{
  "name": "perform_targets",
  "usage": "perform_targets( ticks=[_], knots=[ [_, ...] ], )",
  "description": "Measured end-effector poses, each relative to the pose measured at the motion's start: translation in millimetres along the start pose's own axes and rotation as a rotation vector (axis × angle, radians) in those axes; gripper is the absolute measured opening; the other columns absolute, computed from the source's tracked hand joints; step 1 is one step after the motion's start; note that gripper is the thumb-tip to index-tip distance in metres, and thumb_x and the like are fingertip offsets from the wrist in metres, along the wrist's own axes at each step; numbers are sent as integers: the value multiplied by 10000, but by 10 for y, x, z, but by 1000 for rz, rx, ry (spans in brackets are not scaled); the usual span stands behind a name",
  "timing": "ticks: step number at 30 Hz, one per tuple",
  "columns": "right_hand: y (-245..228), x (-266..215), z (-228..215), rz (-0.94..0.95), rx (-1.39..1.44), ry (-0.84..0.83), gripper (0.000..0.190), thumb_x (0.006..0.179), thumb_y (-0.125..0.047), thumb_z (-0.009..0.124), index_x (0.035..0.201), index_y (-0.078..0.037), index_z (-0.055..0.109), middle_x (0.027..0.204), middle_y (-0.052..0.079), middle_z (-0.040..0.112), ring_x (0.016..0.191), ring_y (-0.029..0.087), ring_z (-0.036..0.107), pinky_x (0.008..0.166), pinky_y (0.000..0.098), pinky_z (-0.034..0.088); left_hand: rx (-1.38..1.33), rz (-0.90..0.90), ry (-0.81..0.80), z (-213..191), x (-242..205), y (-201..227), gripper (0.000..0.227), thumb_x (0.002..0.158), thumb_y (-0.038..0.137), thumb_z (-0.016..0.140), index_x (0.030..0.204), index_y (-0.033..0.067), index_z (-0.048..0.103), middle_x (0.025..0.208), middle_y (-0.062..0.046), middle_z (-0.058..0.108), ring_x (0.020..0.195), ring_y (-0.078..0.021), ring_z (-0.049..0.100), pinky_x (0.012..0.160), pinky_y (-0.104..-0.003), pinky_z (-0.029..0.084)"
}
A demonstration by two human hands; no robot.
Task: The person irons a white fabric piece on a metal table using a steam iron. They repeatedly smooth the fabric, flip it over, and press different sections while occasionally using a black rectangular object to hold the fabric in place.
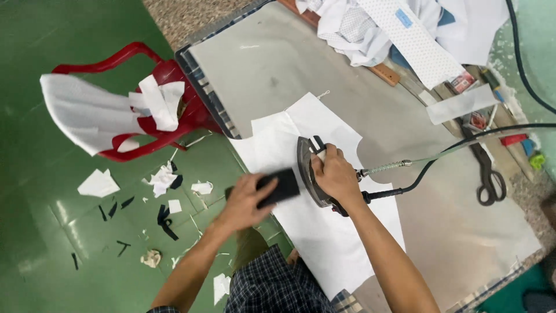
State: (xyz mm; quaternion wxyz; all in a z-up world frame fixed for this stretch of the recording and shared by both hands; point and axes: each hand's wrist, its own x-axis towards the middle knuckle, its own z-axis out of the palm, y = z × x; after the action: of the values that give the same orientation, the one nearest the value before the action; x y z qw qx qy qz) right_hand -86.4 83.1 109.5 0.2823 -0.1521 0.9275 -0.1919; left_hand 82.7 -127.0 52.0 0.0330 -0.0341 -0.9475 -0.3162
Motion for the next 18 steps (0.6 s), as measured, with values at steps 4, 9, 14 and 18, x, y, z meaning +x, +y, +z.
perform_targets(
  ticks=[4,9,14,18],
  knots=[
    [154,110,181,-44,6,56,523,1036,-454,419,1206,39,461,909,278,657,853,496,661,707,563,520,-109,291,-253,549,-328,993,593,857,370,724,1390,137,607,1278,-227,559,1161,-352,515,969,-505,413],
    [139,78,245,-15,-14,100,569,1041,-566,437,1007,2,451,776,263,669,733,545,616,604,603,457,-29,698,-234,1537,-189,1488,743,764,411,852,1393,168,538,1197,-149,515,1060,-323,505,940,-426,409],
    [174,108,398,-120,-319,217,484,1079,-500,478,915,-45,447,537,79,565,442,370,584,375,490,444,-137,775,-250,2129,9,1436,692,799,35,785,1414,127,481,1349,-178,612,1289,-365,553,1164,-542,400],
    [-111,245,199,-98,-440,129,441,1044,-482,419,1022,-49,498,685,152,650,662,384,740,593,501,620,14,746,-380,2679,16,1237,750,906,280,773,1526,275,352,1553,-117,405,1489,-325,319,1240,-515,261]
  ],
)
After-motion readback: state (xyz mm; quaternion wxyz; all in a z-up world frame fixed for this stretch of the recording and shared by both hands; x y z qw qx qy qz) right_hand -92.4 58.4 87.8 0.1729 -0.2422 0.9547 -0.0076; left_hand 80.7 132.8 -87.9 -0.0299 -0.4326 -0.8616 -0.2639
